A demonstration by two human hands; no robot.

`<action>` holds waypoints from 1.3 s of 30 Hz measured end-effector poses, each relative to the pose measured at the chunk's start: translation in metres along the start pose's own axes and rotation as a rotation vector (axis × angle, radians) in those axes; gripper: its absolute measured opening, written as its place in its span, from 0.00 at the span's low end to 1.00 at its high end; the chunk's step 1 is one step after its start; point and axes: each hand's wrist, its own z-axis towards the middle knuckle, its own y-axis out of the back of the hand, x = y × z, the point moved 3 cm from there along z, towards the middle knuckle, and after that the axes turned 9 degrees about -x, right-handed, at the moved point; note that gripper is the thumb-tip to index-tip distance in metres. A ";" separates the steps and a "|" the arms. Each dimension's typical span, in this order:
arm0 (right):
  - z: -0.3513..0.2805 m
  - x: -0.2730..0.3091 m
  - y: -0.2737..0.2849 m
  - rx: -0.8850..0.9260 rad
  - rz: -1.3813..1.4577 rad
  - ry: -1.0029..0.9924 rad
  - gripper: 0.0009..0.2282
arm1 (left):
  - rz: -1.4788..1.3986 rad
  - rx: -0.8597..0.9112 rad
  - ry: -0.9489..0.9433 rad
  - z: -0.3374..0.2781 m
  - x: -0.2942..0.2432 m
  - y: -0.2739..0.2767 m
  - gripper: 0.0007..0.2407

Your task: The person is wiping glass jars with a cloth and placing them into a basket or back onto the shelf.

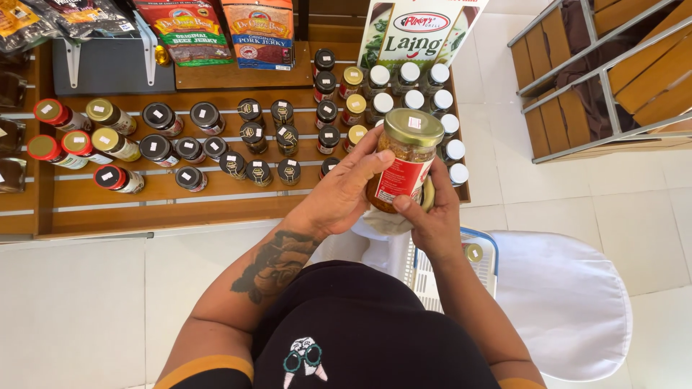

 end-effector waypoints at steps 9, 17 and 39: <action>0.001 -0.002 0.002 -0.014 0.103 -0.058 0.35 | 0.039 0.156 -0.058 0.000 0.008 0.021 0.35; -0.006 -0.003 0.002 -0.004 0.083 -0.041 0.34 | 0.024 0.139 -0.066 -0.007 0.008 0.015 0.33; -0.003 0.000 -0.003 -0.021 0.106 -0.125 0.31 | 0.096 0.207 -0.013 -0.007 0.005 0.021 0.42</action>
